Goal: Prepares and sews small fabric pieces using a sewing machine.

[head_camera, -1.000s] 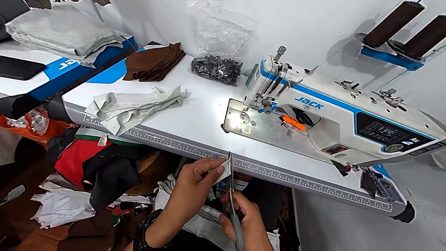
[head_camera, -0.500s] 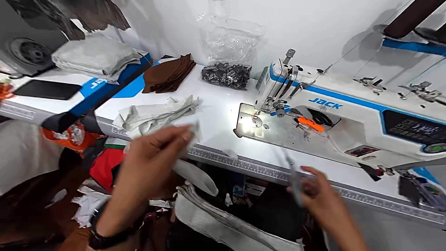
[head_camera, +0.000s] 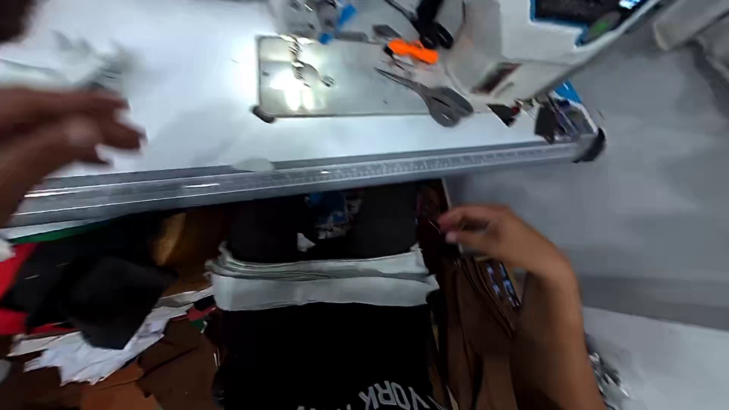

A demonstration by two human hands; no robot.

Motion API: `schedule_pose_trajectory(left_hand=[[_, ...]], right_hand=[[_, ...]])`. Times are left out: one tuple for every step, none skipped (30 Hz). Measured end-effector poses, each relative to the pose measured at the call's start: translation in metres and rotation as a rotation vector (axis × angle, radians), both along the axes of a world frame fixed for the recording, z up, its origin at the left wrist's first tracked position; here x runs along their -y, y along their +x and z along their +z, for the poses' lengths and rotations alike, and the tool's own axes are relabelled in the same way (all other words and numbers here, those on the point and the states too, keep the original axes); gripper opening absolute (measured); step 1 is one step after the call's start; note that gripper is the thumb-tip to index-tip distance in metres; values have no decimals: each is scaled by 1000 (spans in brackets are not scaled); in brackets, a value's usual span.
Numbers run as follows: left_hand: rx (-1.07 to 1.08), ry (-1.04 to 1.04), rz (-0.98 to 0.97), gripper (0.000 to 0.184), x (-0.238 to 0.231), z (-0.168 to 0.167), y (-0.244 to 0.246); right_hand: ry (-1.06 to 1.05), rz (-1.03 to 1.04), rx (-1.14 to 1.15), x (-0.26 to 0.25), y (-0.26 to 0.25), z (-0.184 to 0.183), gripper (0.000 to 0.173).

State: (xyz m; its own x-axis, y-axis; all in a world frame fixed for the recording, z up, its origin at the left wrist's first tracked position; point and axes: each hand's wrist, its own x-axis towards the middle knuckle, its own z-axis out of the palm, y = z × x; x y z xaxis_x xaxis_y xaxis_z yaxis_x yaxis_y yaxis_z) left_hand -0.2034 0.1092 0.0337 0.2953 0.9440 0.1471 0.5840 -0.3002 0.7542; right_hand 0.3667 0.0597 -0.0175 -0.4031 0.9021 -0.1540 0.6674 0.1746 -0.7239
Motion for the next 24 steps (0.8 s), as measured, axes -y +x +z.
schedule_pose_trajectory(left_hand=[[38, -80, -109, 44, 23, -17, 16], [38, -169, -199, 43, 46, -32, 31], [16, -250, -257, 44, 65, -45, 45], [1, -295, -299, 45, 79, -59, 54], [0, -304, -314, 43, 87, -73, 59], [20, -292, -305, 41, 94, -85, 64], [60, -280, -272, 39, 100, -91, 72], [112, -278, -226, 38, 105, -94, 82], [163, -281, -189, 38, 110, -94, 94], [211, -291, -181, 38, 117, -94, 108], [252, -313, -219, 39, 123, -95, 121], [298, -353, -301, 41, 131, -99, 135], [353, -412, -409, 42, 140, -104, 149], [412, -473, -514, 42, 148, -111, 165], [477, -535, -587, 41, 156, -118, 180], [530, -603, -625, 41, 163, -125, 194], [571, -678, -640, 43, 168, -130, 205], [613, -768, -636, 48, 171, -133, 214], [681, -866, -613, 57, 172, -135, 220], [800, -961, -569, 66, 171, -137, 224], [954, -1043, -512, 74, 170, -140, 225], [1135, -1102, -457, 78, 167, -144, 223], [1333, -1136, -399, 82, 166, -149, 218], [1531, -1140, -306, 83, 166, -155, 211]], right_hand=[[-144, 11, -62, 23, 13, -26, 27], [-255, -39, -117, 46, 22, -53, 32], [-287, -116, -155, 68, 28, -79, 37], [-243, -188, -194, 87, 28, -102, 41], [-152, -246, -238, 100, 24, -121, 41], [-40, -288, -256, 110, 17, -135, 37], [73, -310, -240, 116, 10, -146, 29], [168, -306, -204, 119, 3, -152, 22], [235, -294, -172, 119, -1, -150, 16], [277, -285, -154, 118, -4, -143, 13], [290, -274, -136, 115, -5, -130, 12], [286, -258, -104, 112, -6, -116, 14], [278, -240, -60, 109, -8, -101, 17], [271, -224, -27, 107, -11, -89, 19], [245, -215, -44, 106, -15, -79, 20], [195, -223, -130, 104, -20, -70, 18], [122, -255, -253, 102, -30, -61, 15], [37, -294, -390, 99, -44, -52, 12], [-66, -316, -549, 96, -59, -42, 11], [-169, -314, -693, 92, -75, -31, 13], [-249, -275, -807, 88, -90, -20, 18], [-298, -204, -878, 84, -103, -11, 25], [-321, -112, -907, 79, -111, -3, 33], [-323, -23, -902, 76, -116, 6, 34]])
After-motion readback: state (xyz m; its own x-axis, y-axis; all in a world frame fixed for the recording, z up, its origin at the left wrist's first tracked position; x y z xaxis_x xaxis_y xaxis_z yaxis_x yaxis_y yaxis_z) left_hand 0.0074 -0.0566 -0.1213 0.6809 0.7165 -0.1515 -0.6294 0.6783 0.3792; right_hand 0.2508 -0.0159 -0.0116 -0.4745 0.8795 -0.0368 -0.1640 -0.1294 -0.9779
